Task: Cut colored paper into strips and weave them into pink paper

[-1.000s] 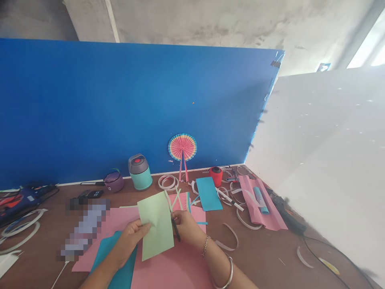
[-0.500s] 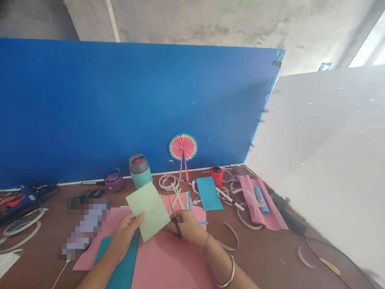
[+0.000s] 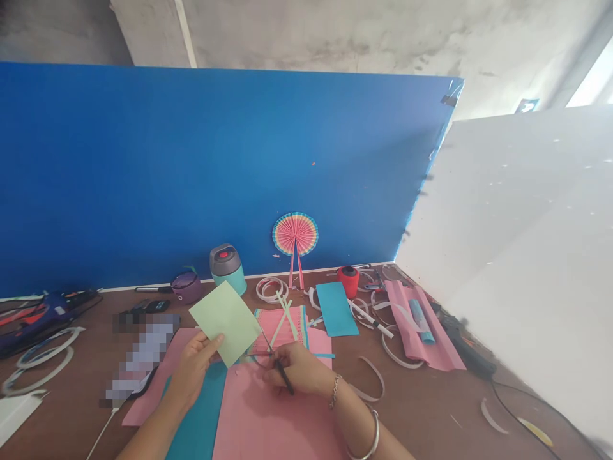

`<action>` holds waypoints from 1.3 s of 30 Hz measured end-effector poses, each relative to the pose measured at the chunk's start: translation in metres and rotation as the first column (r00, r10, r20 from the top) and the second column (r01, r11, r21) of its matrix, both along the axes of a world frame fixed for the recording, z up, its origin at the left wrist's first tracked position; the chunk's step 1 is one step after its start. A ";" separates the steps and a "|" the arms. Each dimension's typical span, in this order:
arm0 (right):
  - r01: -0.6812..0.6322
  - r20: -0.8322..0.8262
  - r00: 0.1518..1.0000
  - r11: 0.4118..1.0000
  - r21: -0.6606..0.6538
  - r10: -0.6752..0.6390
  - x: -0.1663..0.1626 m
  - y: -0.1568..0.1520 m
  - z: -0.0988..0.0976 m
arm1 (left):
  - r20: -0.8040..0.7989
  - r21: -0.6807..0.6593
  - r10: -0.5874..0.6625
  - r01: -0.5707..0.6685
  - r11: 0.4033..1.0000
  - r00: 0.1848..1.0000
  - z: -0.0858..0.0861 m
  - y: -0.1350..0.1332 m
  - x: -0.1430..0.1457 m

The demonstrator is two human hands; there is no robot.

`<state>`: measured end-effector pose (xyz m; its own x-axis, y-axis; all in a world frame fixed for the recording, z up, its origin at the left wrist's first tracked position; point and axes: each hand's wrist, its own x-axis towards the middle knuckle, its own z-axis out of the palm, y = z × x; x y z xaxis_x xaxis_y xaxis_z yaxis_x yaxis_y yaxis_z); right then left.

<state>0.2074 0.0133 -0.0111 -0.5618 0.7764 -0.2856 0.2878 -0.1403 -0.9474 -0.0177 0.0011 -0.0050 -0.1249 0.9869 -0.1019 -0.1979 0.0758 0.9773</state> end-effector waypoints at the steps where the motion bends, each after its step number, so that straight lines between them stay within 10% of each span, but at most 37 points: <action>1: -0.003 0.002 1.000 1.000 0.000 0.003 0.000 0.000 -0.001 | 0.002 -0.001 -0.009 0.009 1.000 1.000 0.000 0.000 0.000; 39: 0.015 0.045 0.999 1.000 -0.001 -0.014 -0.001 0.000 0.000 | -0.011 -0.010 -0.072 0.072 0.997 0.997 0.003 -0.004 0.002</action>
<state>0.2064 0.0130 -0.0111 -0.5369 0.7840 -0.3115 0.3283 -0.1459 -0.9332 -0.0159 -0.0028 -0.0022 -0.0544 0.9924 -0.1103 -0.1804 0.0989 0.9786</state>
